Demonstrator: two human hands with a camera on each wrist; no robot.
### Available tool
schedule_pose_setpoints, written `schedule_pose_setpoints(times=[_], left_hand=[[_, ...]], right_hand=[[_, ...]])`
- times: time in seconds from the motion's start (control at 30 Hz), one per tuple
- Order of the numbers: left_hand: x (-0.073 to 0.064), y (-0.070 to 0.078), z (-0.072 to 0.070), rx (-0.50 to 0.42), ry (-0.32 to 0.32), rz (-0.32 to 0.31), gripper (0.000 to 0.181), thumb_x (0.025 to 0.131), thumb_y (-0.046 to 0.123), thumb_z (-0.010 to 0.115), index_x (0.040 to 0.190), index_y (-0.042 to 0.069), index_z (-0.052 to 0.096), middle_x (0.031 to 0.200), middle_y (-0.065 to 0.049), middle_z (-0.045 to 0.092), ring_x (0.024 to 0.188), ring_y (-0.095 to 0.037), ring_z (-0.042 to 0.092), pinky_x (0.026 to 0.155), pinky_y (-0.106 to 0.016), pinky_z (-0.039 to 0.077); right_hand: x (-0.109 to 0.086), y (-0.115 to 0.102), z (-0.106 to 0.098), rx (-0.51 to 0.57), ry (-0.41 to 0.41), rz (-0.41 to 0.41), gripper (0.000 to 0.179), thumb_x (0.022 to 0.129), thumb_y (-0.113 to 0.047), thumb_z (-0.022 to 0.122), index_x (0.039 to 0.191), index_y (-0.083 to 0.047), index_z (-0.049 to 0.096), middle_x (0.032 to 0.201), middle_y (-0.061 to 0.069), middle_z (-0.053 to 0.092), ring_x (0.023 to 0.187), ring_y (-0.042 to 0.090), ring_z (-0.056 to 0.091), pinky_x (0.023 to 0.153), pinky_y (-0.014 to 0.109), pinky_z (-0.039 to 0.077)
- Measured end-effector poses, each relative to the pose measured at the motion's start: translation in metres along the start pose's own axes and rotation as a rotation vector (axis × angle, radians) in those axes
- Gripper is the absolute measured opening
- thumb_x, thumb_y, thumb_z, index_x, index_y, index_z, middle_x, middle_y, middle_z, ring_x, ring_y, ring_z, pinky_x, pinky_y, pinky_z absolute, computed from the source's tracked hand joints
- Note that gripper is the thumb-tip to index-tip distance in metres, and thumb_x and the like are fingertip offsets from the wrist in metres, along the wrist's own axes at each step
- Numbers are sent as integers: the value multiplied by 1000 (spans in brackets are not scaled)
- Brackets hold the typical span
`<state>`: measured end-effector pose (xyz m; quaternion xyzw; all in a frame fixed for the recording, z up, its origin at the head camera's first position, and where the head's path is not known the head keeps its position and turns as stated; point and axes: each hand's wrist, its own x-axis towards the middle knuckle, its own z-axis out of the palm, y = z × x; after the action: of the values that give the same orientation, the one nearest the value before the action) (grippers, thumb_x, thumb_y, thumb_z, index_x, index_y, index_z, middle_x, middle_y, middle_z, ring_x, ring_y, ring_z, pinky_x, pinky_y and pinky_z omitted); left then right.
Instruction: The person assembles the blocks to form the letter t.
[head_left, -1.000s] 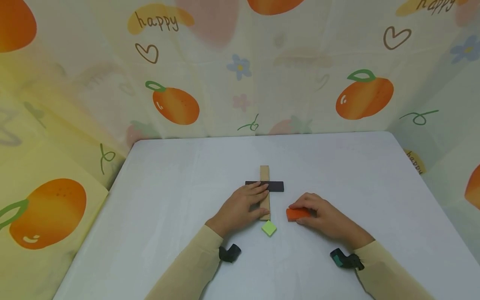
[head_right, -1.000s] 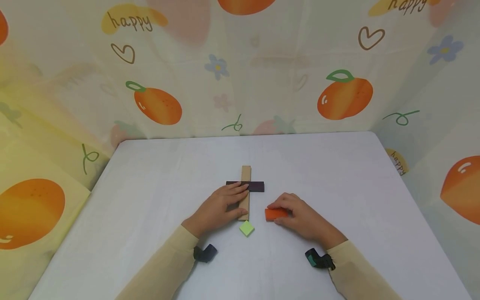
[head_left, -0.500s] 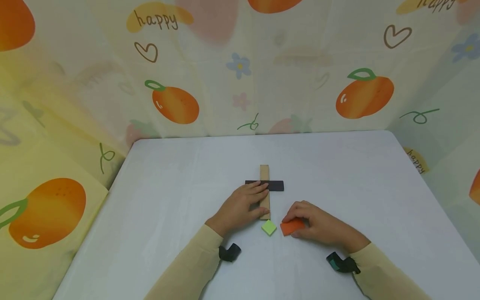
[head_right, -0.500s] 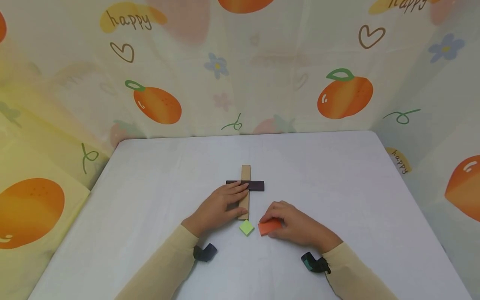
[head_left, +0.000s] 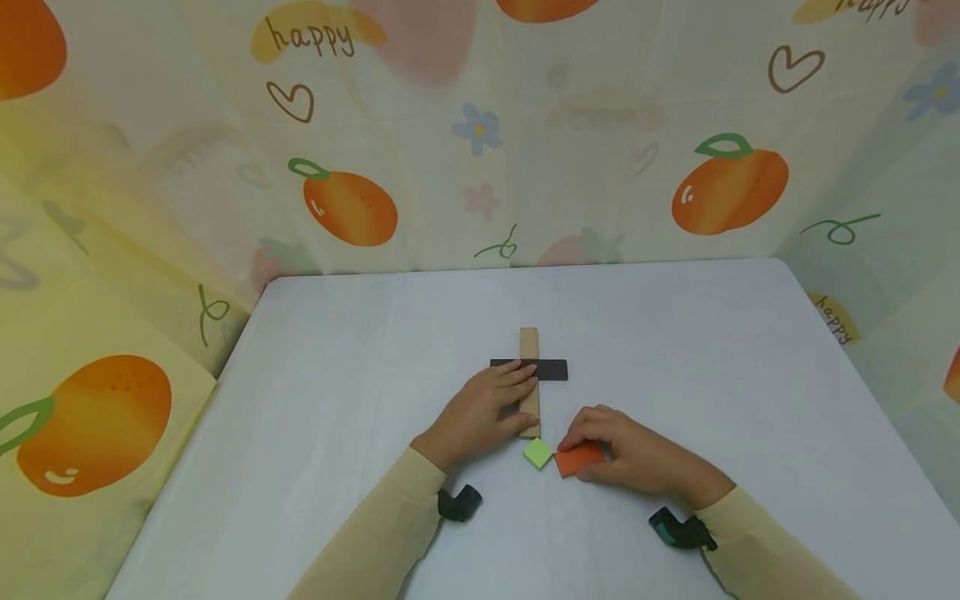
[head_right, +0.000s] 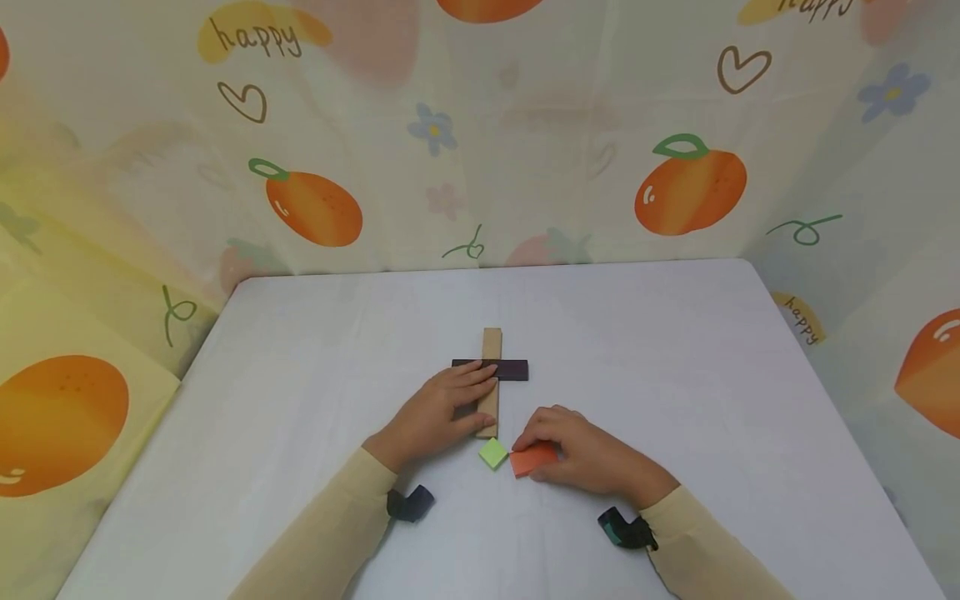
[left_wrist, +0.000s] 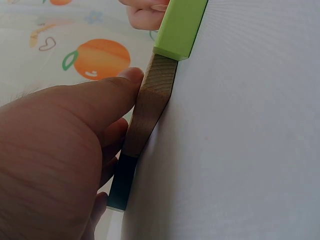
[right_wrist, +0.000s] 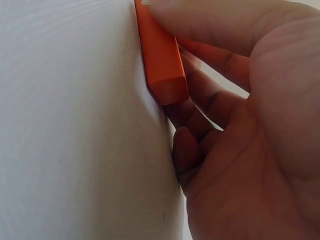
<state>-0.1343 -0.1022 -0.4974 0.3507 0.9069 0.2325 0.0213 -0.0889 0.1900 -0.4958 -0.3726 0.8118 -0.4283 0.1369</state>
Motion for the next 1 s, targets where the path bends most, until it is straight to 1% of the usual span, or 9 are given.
schedule_pose_setpoints(times=[0.37, 0.7, 0.83, 1.0], left_hand=[[1, -2, 1, 8, 3, -1, 64, 105, 45, 75, 157, 9, 60, 166, 0, 48, 158, -19, 35, 128, -41, 28], [0, -1, 0, -4, 3, 5, 63, 106, 44, 74, 157, 9, 60, 166, -1, 49, 158, -20, 35, 128, -42, 29], [0, 0, 0, -17, 4, 6, 63, 106, 43, 75, 157, 8, 60, 166, -2, 49, 158, -21, 36, 128, -43, 29], [1, -1, 0, -10, 4, 15, 64, 105, 43, 75, 156, 7, 60, 166, -3, 49, 158, -22, 36, 128, -42, 28]], right_hand=[[0, 1, 1, -23, 9, -18, 26, 99, -16, 84, 124, -23, 79, 123, -13, 68, 114, 14, 59, 99, 35, 52], [0, 0, 1, -22, 13, -6, 26, 98, -15, 85, 123, -22, 79, 122, -13, 68, 114, 13, 59, 99, 35, 52], [0, 0, 1, -14, 13, 4, 27, 98, -16, 86, 123, -22, 79, 121, -13, 68, 113, 13, 60, 98, 35, 52], [0, -2, 0, -7, 14, 5, 27, 98, -19, 86, 124, -22, 79, 121, -12, 68, 111, 14, 60, 97, 35, 53]])
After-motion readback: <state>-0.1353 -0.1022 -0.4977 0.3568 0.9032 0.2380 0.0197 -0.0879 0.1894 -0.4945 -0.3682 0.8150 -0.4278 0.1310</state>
